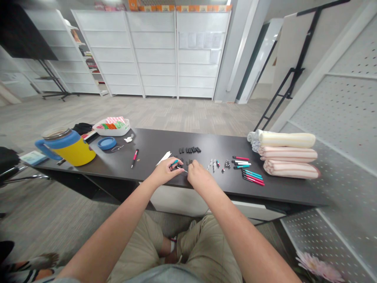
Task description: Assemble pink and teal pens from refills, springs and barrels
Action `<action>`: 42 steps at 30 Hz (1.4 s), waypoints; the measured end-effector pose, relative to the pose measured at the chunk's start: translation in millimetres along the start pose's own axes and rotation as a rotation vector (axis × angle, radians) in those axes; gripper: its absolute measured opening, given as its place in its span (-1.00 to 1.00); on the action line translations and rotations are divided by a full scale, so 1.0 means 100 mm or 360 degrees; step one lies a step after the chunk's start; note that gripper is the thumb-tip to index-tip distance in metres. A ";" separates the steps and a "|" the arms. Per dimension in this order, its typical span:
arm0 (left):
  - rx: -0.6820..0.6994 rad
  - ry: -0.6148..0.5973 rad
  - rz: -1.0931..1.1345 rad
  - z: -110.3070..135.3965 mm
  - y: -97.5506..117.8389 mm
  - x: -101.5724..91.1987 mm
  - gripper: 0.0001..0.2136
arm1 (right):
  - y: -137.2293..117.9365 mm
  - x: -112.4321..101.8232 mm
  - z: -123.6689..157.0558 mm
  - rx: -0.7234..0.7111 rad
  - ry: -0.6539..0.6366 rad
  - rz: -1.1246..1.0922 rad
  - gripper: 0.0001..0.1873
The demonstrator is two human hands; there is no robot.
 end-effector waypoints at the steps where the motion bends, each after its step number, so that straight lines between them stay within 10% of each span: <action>1: 0.0015 -0.0015 -0.0008 -0.01 -0.01 0.02 -0.76 | 0.02 -0.03 0.00 0.0004 -0.0005 0.0018 -0.79; 12: 0.0085 -0.0092 -0.0103 -0.02 0.00 0.08 -0.82 | 0.11 -0.21 0.02 0.0027 0.0052 -0.0071 -0.87; 20: -0.0231 0.0175 0.0121 -0.02 -0.20 -0.15 -0.76 | 0.65 -0.50 0.23 0.0223 0.0576 -0.0951 -0.64; 29: -0.0217 0.0101 0.0215 -0.02 -0.14 -0.16 -0.74 | 0.40 -0.21 0.09 0.0550 0.0882 -0.1494 -0.64; 42: -0.0188 0.0103 0.0169 -0.01 -0.08 -0.15 -0.75 | 0.40 -0.57 0.18 0.0601 0.1178 -0.1472 -0.72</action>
Point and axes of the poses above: each hand's wrist, its own z-axis away from the middle knuckle, its own x-axis out of the palm, y = z × x, the point moved 8 cm from there along -z, towards the middle knuckle, and after that the axes turned 5 degrees about -x, right-handed, at the moved point
